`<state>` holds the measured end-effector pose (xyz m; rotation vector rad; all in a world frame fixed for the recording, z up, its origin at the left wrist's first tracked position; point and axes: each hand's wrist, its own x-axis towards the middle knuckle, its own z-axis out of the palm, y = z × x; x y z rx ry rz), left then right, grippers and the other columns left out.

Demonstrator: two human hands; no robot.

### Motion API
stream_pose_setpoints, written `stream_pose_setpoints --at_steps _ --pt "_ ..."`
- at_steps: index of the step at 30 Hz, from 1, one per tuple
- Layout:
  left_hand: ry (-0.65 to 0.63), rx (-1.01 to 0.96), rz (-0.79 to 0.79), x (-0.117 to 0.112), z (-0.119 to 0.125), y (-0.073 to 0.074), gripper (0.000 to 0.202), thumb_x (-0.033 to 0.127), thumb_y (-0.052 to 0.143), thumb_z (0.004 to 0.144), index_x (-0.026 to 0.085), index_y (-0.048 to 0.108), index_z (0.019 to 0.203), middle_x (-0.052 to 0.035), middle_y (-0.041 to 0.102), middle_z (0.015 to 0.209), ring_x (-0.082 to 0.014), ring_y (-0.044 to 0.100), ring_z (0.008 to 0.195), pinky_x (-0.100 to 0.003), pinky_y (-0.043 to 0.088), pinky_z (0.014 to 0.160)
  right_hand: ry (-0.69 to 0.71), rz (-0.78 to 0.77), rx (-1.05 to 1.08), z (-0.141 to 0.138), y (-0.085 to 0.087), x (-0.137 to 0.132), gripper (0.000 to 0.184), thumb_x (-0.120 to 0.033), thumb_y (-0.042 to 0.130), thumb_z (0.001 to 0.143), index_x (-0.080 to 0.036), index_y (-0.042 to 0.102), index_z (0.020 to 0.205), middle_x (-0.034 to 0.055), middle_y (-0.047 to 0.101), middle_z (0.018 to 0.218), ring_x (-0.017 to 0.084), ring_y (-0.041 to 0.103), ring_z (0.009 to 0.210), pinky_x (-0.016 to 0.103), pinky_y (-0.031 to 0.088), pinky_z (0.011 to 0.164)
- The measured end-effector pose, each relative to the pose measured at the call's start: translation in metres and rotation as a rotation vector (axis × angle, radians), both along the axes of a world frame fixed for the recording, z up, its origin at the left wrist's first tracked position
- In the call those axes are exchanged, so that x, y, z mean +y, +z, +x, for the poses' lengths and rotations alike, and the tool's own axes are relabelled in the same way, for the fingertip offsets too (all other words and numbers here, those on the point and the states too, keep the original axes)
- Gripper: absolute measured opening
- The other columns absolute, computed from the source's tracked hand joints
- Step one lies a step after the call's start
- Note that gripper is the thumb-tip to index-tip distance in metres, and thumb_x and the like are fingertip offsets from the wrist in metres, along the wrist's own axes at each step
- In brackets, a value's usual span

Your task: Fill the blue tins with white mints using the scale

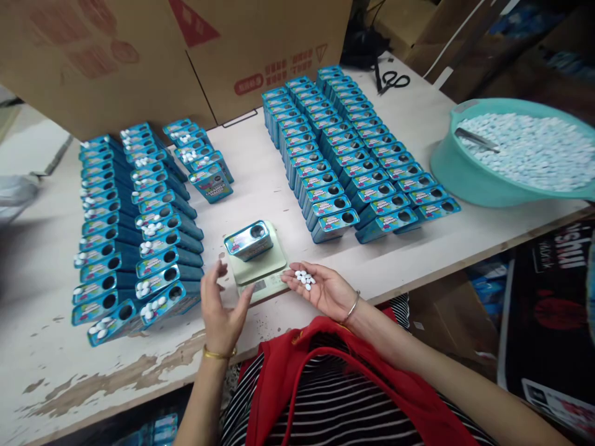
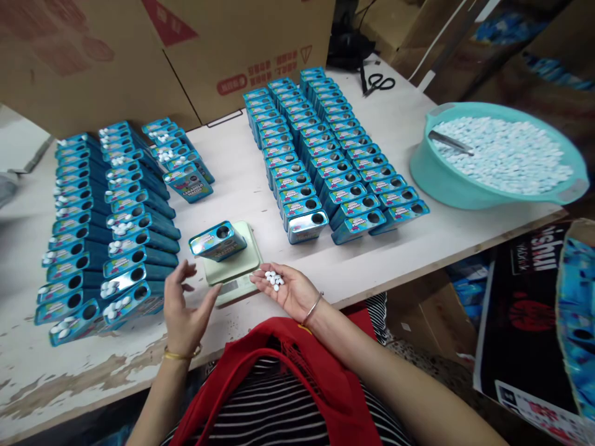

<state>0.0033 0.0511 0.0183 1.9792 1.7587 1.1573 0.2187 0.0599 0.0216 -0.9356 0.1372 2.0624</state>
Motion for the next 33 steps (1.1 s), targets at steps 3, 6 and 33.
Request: stream_pose_setpoints --at_steps 3,6,33 --pt "-0.046 -0.062 -0.022 0.035 0.0 -0.001 0.09 0.044 0.076 0.067 0.02 0.028 0.14 -0.0144 0.047 0.133 -0.026 0.049 0.118 -0.035 0.045 0.088 0.004 0.012 0.009 -0.008 0.005 0.008 0.017 -0.018 0.049 0.09 -0.007 0.062 0.091 0.0117 0.069 0.087 0.016 0.069 0.087 0.025 0.055 0.083" --pt "-0.165 -0.054 -0.018 0.062 0.002 0.006 0.066 0.039 0.07 0.074 0.021 0.043 0.13 -0.0097 0.058 0.119 -0.0228 0.057 0.107 -0.036 0.045 0.09 -0.02 0.025 0.026 -0.019 0.014 0.019 0.019 -0.021 0.049 0.091 -0.006 0.062 0.088 0.0107 0.068 0.081 0.015 0.069 0.079 0.023 0.055 0.076" --pt "-0.159 -0.215 -0.054 0.073 -0.009 -0.008 0.044 0.034 0.072 0.072 0.019 0.054 0.108 -0.0034 0.059 0.098 -0.016 0.059 0.088 -0.028 0.049 0.079 -0.128 0.031 -0.011 -0.012 0.014 0.032 0.02 -0.018 0.045 0.09 -0.008 0.062 0.088 0.0065 0.064 0.071 0.011 0.062 0.059 0.017 0.047 0.05"
